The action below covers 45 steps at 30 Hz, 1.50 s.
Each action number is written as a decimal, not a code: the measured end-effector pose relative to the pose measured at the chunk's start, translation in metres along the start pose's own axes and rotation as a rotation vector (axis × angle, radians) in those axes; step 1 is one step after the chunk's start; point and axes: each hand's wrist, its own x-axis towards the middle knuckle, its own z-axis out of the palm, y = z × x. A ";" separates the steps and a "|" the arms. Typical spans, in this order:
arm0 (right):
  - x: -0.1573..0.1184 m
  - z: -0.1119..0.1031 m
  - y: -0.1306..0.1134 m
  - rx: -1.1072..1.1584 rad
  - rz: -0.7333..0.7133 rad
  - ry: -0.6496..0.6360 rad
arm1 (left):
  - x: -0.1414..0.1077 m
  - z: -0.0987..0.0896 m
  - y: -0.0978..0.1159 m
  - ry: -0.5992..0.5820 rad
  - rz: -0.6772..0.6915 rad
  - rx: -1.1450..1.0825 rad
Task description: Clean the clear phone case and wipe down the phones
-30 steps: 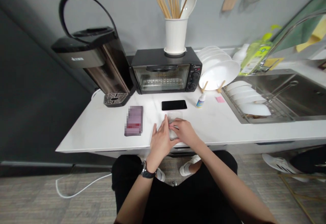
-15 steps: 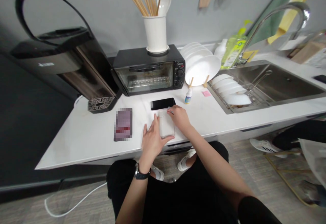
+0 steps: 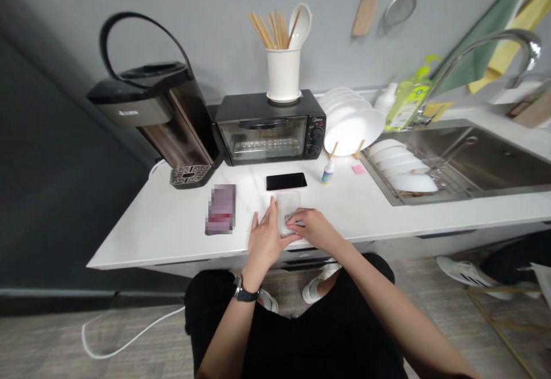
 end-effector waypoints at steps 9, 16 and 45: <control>0.057 -0.005 0.013 -0.092 0.201 0.249 | 0.006 0.020 -0.016 0.177 0.145 0.082; 0.053 0.026 -0.013 0.031 0.086 0.165 | 0.004 0.021 -0.014 0.190 0.103 0.076; 0.000 0.015 0.003 0.082 -0.024 0.039 | 0.000 0.002 0.002 0.027 0.001 0.045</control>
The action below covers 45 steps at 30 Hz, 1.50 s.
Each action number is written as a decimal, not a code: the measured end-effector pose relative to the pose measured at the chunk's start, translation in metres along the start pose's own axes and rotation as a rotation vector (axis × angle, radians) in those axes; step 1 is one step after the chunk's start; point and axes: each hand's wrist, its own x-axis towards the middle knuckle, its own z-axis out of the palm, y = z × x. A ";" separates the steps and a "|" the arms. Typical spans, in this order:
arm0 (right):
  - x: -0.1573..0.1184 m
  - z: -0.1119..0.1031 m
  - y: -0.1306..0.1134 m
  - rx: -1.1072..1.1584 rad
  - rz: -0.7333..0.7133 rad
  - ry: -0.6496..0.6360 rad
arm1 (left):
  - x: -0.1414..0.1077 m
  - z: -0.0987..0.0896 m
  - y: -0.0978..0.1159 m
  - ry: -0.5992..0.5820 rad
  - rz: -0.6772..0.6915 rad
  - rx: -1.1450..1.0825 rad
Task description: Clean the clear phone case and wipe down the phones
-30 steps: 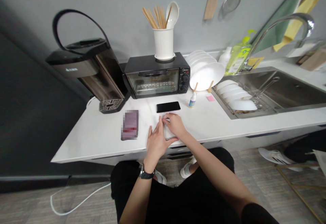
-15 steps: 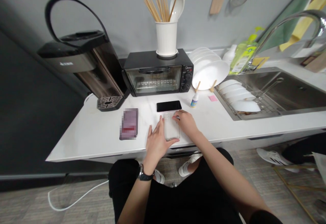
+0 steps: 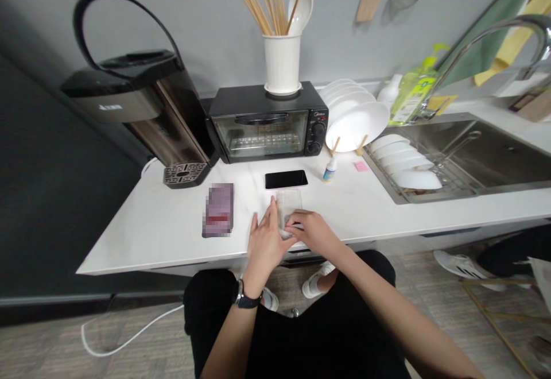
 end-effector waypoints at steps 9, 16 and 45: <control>0.067 -0.016 0.016 -0.188 0.177 0.199 | 0.001 -0.008 0.006 -0.044 -0.043 -0.053; 0.060 0.009 -0.011 -0.121 0.098 0.121 | 0.001 -0.006 0.005 -0.038 -0.062 -0.027; 0.000 0.002 -0.009 0.006 0.011 0.006 | 0.001 -0.005 0.003 -0.059 -0.049 -0.066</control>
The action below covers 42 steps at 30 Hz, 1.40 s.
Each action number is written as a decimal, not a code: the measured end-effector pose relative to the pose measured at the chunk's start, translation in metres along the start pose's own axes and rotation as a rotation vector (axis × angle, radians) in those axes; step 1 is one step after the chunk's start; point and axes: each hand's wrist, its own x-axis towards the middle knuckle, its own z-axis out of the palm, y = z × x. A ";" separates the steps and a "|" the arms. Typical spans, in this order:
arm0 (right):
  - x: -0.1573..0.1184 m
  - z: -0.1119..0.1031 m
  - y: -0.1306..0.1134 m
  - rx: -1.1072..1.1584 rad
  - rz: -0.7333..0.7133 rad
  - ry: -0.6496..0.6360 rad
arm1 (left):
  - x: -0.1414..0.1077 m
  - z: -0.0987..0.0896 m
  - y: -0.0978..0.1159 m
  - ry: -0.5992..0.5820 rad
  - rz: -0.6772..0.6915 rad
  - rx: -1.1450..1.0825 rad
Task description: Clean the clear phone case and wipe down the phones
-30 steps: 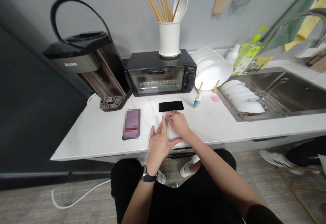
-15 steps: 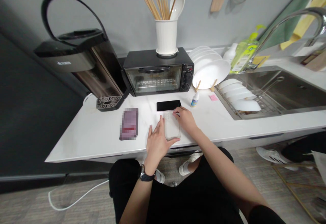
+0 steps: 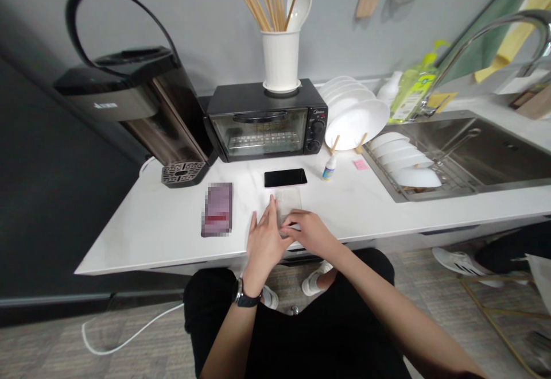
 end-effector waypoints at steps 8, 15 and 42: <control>0.041 -0.032 0.028 -0.187 0.143 0.158 | 0.000 -0.001 0.003 0.025 0.009 0.007; 0.080 0.001 0.008 -0.187 0.172 0.194 | 0.000 -0.004 0.005 0.020 -0.018 0.025; 0.055 0.011 -0.017 -0.119 0.137 0.097 | 0.000 -0.002 0.003 0.012 -0.027 0.025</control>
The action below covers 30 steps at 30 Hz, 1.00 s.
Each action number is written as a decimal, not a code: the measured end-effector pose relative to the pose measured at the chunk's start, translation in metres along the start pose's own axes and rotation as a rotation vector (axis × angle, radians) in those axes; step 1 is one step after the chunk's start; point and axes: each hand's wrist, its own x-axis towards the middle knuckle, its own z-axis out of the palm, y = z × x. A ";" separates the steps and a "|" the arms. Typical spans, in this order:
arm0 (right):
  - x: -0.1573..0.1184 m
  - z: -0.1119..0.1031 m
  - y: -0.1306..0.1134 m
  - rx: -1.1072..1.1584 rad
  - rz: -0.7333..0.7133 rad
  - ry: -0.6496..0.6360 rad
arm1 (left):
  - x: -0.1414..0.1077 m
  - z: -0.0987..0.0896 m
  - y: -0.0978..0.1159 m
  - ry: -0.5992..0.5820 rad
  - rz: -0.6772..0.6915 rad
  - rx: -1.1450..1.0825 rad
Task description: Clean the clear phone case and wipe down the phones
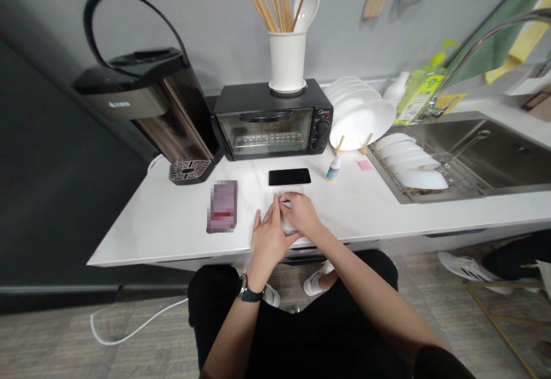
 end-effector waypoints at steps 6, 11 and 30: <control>-0.054 -0.019 0.027 -0.001 -0.076 -0.057 | 0.000 0.003 -0.003 0.018 0.035 -0.017; -0.026 -0.041 0.051 -0.167 0.052 0.049 | 0.001 -0.001 0.000 0.001 0.029 0.017; -0.052 -0.026 0.032 -0.098 -0.062 -0.097 | 0.001 0.002 -0.002 0.005 0.024 -0.008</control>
